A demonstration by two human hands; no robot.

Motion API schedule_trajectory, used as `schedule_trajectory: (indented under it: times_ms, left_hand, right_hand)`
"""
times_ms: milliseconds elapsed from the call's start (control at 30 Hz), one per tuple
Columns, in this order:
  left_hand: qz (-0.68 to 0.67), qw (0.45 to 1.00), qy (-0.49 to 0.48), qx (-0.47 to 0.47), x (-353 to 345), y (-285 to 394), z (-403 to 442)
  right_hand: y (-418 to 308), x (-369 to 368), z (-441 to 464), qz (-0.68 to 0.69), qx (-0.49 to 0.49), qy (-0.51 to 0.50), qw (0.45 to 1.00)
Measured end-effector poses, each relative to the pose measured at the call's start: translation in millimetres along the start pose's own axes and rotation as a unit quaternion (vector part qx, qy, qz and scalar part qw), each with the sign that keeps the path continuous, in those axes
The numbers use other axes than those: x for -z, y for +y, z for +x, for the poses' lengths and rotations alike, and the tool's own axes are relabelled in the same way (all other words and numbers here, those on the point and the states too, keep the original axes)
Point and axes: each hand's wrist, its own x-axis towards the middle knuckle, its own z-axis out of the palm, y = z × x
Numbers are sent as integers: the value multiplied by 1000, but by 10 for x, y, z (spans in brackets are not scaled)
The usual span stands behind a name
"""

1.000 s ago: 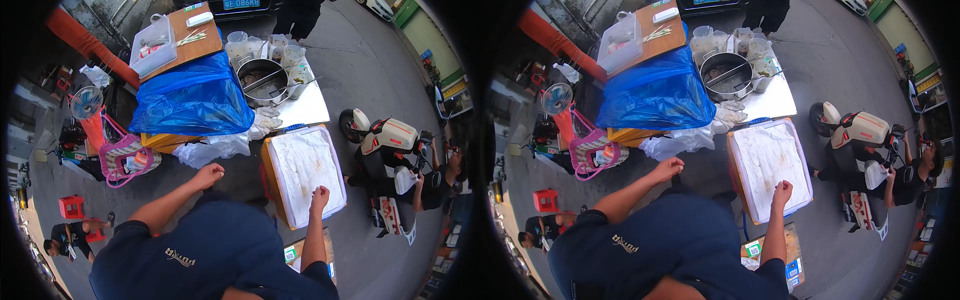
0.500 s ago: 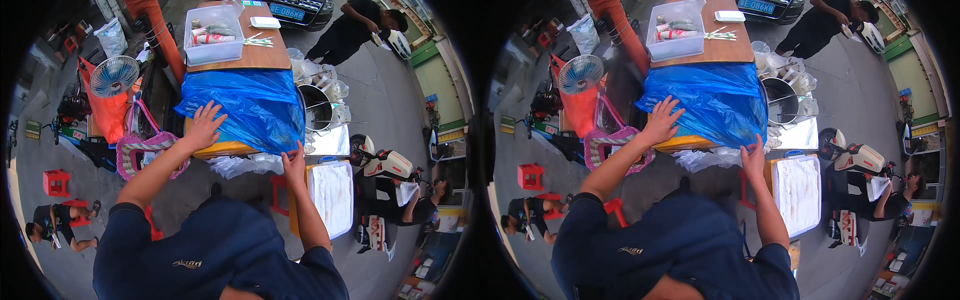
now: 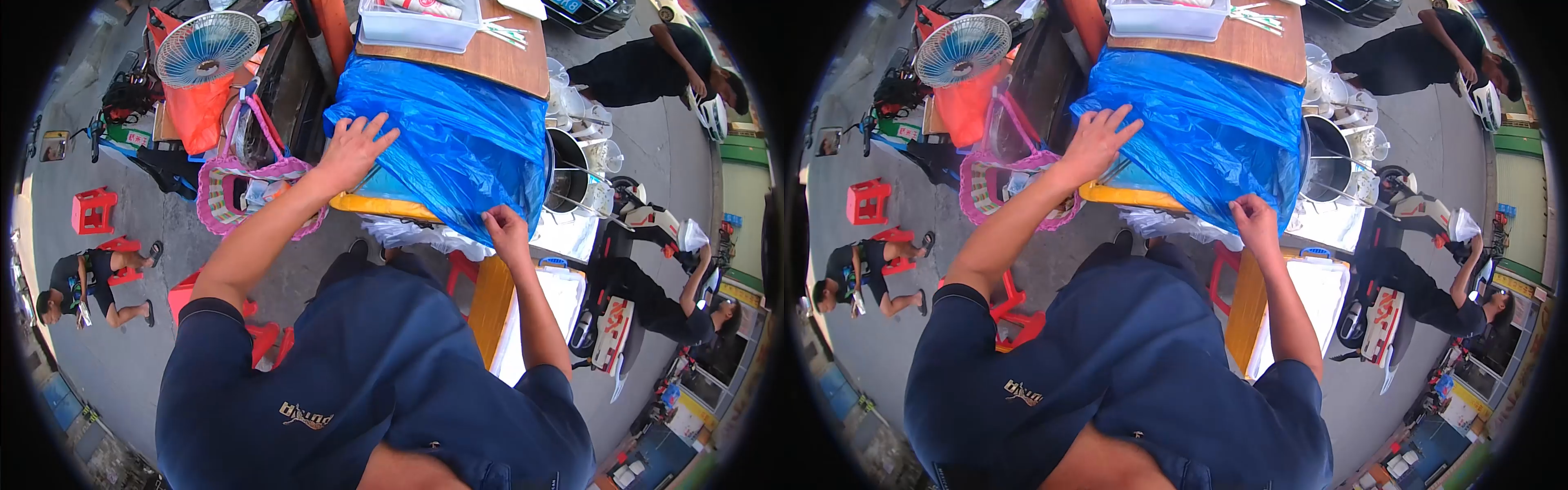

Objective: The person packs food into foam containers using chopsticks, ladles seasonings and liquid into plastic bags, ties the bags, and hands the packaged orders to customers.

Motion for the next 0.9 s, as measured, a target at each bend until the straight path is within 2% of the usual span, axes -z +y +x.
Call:
schedule_trajectory:
  times_ms: [67, 133, 167, 233, 267, 333, 400, 433, 467, 500, 533, 600, 667, 767, 833, 900]
  left_hand:
    - [-14, 999, -47, 21, -109, -126, 6]
    - [-41, 995, -82, 33, -71, -170, -2]
    - [-55, 994, -88, 41, -51, -156, -77]
    - [-72, 991, -101, 41, -31, -72, -263]
    - [-116, 985, -108, 62, 48, 37, -400]
    - [-177, 972, -130, 85, 171, 251, -724]
    - [-212, 957, -183, 72, 167, 468, -1190]
    - [-227, 948, -214, 56, 112, 548, -1424]
    - [-217, 929, -295, 54, 9, 603, -1728]
    - [-176, 931, -319, 17, -66, 645, -2000]
    - [-201, 896, -387, 76, 2, 721, -2083]
    - [-248, 919, -292, 91, -9, 775, -2265]
    - [-299, 912, -244, 134, 86, 784, -2298]
    - [-367, 900, -195, 135, 127, 714, -2309]
    - [-373, 900, -198, 104, 26, 711, -2275]
    - [-399, 892, -190, 95, 110, 781, -2190]
  right_hand:
    - [-224, -132, -132, 81, -66, -129, 986]
    - [-309, -393, -324, 160, -107, -259, 947]
    - [-194, -582, -398, 151, -113, -320, 928]
    - [38, -957, -481, 164, -210, -382, 885]
    - [326, -1292, -512, 170, -215, -376, 885]
    - [981, -1903, -548, 184, -360, -313, 859]
    - [1271, -2315, -489, 222, -441, -230, 839]
    - [1366, -2462, -446, 243, -461, -187, 833]
    - [1397, -2565, -370, 258, -472, -153, 829]
    - [1414, -2674, -336, 269, -476, -121, 828]
    - [1429, -2736, -318, 281, -477, -92, 828]
    - [1455, -2814, -349, 298, -471, -41, 829]
    - [1495, -2845, -418, 323, -444, -12, 836]
    - [1450, -2749, -609, 387, -381, -39, 839]
    - [1650, -2558, -766, 339, -397, -60, 851]
    - [2041, -2423, -980, 194, -455, -87, 865]
